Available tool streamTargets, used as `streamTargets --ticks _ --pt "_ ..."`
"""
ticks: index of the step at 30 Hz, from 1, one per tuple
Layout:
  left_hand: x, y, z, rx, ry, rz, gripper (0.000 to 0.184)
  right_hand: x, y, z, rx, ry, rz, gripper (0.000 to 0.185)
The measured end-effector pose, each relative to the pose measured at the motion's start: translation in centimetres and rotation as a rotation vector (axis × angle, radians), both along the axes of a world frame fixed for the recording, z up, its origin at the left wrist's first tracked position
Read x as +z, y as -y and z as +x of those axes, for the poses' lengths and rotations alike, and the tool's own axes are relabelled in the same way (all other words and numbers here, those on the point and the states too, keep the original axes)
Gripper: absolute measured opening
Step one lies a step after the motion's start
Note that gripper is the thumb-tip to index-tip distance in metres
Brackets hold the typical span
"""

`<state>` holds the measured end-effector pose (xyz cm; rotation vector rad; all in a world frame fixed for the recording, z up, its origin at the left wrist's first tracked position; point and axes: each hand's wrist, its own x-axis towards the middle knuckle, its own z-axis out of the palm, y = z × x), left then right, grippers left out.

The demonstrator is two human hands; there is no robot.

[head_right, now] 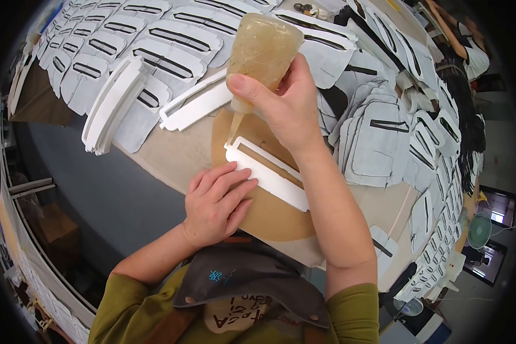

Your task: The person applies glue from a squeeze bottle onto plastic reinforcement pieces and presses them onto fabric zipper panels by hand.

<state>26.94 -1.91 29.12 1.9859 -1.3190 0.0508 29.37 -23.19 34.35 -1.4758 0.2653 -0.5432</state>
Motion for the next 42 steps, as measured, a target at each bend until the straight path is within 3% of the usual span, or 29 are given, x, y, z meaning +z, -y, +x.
streamTargets --ticks 22,28,42 --pt "-0.3 0.1 -0.2 -0.005 -0.013 0.013 0.038 -0.2 2.3 -1.7 0.045 -0.152 -0.04 0.06" --pt "-0.1 0.1 -0.2 -0.005 0.0 0.03 0.04 -1.0 1.9 -1.0 0.019 -0.065 0.007 0.057" --pt "-0.2 0.2 -0.3 0.011 0.036 0.05 0.038 -0.5 4.4 -5.1 0.09 -0.248 -0.044 0.061"
